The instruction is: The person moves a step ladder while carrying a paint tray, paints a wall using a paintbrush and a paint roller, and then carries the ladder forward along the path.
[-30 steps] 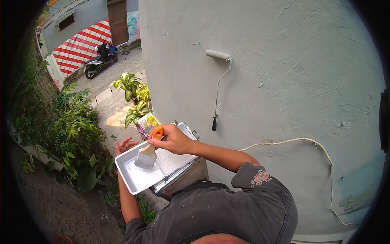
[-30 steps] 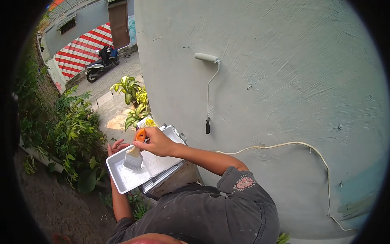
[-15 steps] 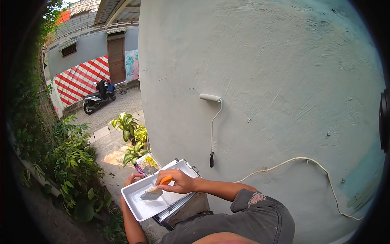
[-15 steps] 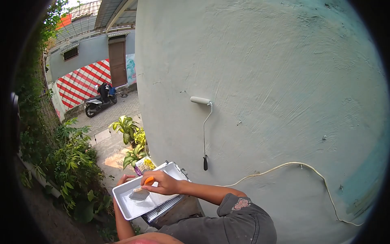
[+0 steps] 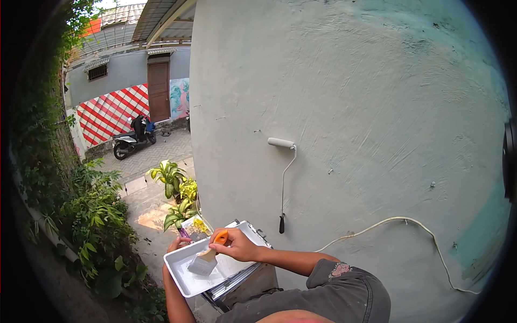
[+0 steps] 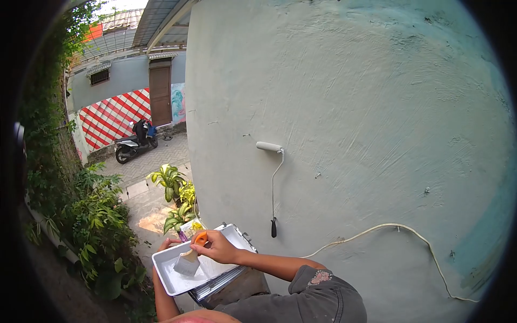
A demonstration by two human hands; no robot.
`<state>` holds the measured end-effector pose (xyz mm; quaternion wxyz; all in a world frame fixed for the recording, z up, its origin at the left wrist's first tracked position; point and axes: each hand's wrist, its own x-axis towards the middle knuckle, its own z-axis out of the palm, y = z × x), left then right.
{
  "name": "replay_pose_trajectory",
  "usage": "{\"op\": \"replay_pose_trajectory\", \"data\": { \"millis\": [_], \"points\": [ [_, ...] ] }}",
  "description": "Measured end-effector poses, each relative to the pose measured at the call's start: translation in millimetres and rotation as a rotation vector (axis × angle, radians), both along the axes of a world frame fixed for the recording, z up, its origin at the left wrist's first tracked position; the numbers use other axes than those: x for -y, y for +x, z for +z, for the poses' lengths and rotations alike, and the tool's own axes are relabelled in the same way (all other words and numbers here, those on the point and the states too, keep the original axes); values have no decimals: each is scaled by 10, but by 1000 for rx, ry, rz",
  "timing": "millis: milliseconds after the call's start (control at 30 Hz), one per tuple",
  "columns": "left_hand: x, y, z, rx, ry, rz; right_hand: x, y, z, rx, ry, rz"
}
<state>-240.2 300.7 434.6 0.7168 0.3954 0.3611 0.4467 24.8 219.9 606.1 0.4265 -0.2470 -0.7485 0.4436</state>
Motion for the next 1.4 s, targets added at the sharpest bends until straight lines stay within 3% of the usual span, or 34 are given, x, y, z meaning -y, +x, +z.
{"op": "replay_pose_trajectory", "data": {
  "millis": [133,467,533,700,867,1067,1233,1400],
  "points": [
    [16,-6,19,-10,-5,5,-37,2,-53,-164,-261,-120],
    [118,61,232,-18,-32,37,-66,238,-160,-277,-431,-328],
    [79,40,188,-135,3,62,-53,279,-201,-283,-472,-333],
    [189,111,321,-121,-8,96,-42,393,-290,-277,-541,-350],
    [246,134,431,-123,-32,126,-87,552,-323,-266,-570,-388],
    [315,216,576,-165,-52,172,-113,733,-288,-155,-401,-473],
    [242,166,382,-190,-25,190,-129,957,-270,156,-355,-482],
    [236,147,288,-209,-6,259,-110,1165,-239,175,-338,-502]
  ]
}}
